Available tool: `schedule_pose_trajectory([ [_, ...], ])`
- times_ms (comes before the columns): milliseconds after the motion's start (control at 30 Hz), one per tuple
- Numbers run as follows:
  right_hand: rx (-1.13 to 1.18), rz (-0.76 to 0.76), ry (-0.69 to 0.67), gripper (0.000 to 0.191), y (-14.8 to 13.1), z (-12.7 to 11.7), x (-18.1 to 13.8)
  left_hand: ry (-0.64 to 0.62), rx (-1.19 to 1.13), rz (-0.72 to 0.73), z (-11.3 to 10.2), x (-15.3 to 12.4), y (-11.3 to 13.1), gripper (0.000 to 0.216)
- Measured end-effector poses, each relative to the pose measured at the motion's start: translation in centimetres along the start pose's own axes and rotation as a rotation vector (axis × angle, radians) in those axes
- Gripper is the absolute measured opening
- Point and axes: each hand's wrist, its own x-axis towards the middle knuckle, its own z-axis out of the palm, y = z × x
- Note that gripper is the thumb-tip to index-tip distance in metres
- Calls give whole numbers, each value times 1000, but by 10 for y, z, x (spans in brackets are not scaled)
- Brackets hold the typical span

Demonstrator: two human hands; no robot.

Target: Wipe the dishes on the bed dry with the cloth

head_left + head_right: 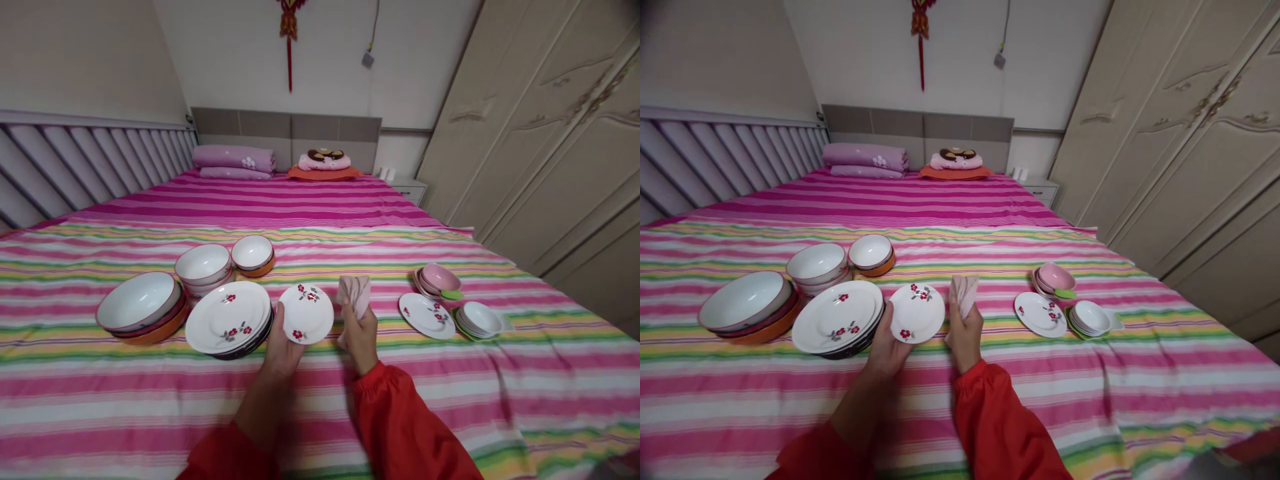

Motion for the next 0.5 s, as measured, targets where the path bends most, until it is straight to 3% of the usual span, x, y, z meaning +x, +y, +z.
schedule_pose_trajectory([
  [67, -112, -158, -203, 35, -1, 5, -11, -30, 5, 6, -1, 0, 3, 48],
  [167, -363, -457, -584, 43, 0, 16, -28, -56, 15, -99, -3, -3, 5, 62],
  [233, -528, -611, -710, 44, 0, 21, -33, -58, 16, -160, -5, -5, 4, 65],
  [300, -633, -646, -694, 43, 0, 20, -29, -80, 18, -129, -5, -6, 1, 65],
  [500, -683, -520, -490, 55, 5, 12, -19, -100, 40, -28, 1, 0, -4, 62],
])
